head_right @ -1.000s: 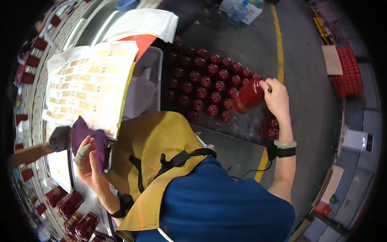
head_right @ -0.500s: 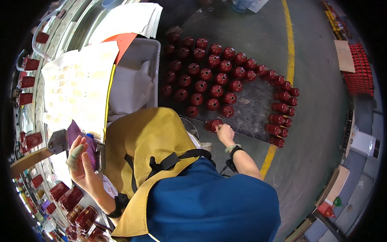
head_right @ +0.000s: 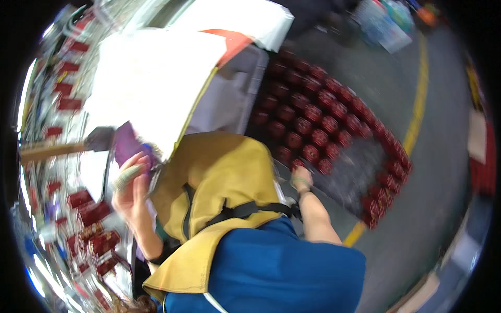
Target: Manual application and inspection of labels and decorative bands on liquor bottles at an assembly line.
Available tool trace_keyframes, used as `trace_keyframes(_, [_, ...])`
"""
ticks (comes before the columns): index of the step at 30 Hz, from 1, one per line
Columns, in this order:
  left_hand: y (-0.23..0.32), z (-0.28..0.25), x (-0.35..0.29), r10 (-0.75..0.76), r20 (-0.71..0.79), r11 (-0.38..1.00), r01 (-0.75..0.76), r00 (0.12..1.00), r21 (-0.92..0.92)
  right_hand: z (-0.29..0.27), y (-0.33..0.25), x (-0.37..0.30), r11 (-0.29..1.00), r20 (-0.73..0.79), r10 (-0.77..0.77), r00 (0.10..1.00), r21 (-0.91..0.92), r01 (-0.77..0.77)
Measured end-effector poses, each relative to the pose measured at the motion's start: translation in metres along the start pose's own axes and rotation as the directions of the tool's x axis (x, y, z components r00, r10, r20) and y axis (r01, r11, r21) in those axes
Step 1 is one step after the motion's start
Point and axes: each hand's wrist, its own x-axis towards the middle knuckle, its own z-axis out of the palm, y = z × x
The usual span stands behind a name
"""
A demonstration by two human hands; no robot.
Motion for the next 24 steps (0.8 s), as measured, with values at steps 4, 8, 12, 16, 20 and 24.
trace_keyframes(4, [-0.027,-0.018,-0.001,-0.022,0.047,1.000,0.022,0.999,-0.004,-0.027,0.026,-0.008,0.994,-0.225,-0.098,0.969,0.025,0.106])
trace_keyframes(8, [-0.036,-0.046,-0.031,-0.065,-0.189,0.997,0.056,0.980,-0.053,-0.088,-0.002,0.005,0.810,-0.486,-0.357,0.797,0.263,0.524])
trace_keyframes(12, [-0.093,-0.110,-0.044,-0.056,-0.708,0.990,0.132,0.704,0.053,-0.215,-0.105,-0.024,0.551,-0.678,-0.599,0.425,0.036,0.834])
trace_keyframes(16, [-0.131,-0.203,-0.041,0.168,-0.940,0.946,0.220,0.298,0.239,-0.271,-0.252,-0.107,0.251,-0.667,-0.688,0.288,0.154,0.956])
trace_keyframes(20, [-0.169,-0.266,-0.038,0.170,-0.920,0.861,0.400,0.353,0.313,-0.263,-0.346,-0.176,0.007,-0.515,-0.857,0.023,0.032,0.999])
trace_keyframes(24, [-0.198,-0.287,-0.034,-0.025,-0.942,0.966,0.252,0.336,0.064,-0.237,-0.400,-0.227,-0.245,-0.315,-0.927,-0.204,0.094,0.965])
